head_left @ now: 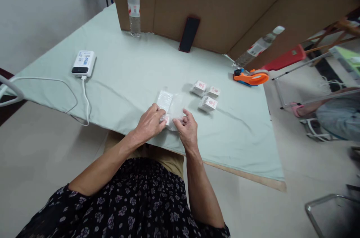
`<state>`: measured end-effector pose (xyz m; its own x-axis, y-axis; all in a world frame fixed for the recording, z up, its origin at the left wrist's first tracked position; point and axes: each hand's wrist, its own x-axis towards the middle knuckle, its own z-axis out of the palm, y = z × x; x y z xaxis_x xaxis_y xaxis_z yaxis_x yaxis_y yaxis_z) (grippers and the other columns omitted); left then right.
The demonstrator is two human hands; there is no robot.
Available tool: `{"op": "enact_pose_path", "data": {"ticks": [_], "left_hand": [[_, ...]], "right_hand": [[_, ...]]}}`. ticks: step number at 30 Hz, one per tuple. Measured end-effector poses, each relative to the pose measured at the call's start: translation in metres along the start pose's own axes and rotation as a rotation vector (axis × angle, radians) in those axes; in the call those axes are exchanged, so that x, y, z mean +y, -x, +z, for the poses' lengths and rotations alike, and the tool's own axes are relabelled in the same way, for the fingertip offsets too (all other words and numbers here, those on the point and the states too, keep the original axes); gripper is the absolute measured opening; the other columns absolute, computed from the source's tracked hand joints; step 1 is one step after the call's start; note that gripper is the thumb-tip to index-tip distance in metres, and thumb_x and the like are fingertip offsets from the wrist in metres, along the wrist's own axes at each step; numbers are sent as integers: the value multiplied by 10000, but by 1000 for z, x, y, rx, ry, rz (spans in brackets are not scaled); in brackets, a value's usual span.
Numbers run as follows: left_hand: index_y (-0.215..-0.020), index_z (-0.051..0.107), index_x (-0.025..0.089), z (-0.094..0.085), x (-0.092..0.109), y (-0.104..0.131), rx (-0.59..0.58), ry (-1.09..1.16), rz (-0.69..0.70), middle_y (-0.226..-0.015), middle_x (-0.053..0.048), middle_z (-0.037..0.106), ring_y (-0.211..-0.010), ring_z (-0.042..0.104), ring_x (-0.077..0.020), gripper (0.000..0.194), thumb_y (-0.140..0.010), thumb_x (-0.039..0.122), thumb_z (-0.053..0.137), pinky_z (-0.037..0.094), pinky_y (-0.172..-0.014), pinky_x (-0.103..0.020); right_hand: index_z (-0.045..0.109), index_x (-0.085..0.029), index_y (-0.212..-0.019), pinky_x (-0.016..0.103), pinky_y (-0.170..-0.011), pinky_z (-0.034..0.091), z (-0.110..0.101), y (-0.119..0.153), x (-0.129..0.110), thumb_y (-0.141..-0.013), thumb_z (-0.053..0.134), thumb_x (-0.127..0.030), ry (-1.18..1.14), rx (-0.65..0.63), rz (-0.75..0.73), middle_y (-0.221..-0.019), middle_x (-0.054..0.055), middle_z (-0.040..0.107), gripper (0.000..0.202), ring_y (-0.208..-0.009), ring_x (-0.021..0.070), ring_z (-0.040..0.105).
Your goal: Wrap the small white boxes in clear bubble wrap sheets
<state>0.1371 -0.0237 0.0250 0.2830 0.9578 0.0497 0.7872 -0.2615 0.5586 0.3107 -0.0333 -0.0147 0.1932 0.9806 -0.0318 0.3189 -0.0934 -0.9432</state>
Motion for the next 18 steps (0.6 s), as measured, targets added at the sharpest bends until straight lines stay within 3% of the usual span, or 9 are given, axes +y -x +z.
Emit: {"op": "enact_pose_path", "data": {"ticks": [6,12,16,18], "left_hand": [[-1002,640,189,1,-1,-7,-68,79,-83,-965,-80,584,-841,601,-220,172,-841,227,591,489,-781,-348],[-933,622,184,-1,-2,-6,-86,151,-55,-924,-93,607,-857,602,-234,127,-842,202,536,488,-776,-355],[-1216,562,150,-1,-5,-5,-66,337,-89,-979,-97,646,-882,609,-230,424,-798,223,572,492,-818,-367],[-1323,494,133,-1,-6,-5,-72,419,-145,-948,-73,656,-838,608,-216,589,-760,254,618,495,-795,-354]], "right_hand": [[571,-142,-1277,296,-652,517,17,3,-21,-767,666,-397,-65,-81,-28,-751,-13,621,578,-640,135,586],[617,-149,-1278,349,-784,553,17,5,-36,-866,544,-356,193,-205,-209,-907,67,725,467,-743,180,665],[568,-184,-1346,394,-937,516,7,0,-47,-923,441,-276,254,-411,-317,-1107,91,723,451,-998,215,674],[527,-193,-1387,391,-924,520,2,-6,-48,-911,401,-201,244,-515,-345,-1119,85,716,492,-993,205,669]]}}
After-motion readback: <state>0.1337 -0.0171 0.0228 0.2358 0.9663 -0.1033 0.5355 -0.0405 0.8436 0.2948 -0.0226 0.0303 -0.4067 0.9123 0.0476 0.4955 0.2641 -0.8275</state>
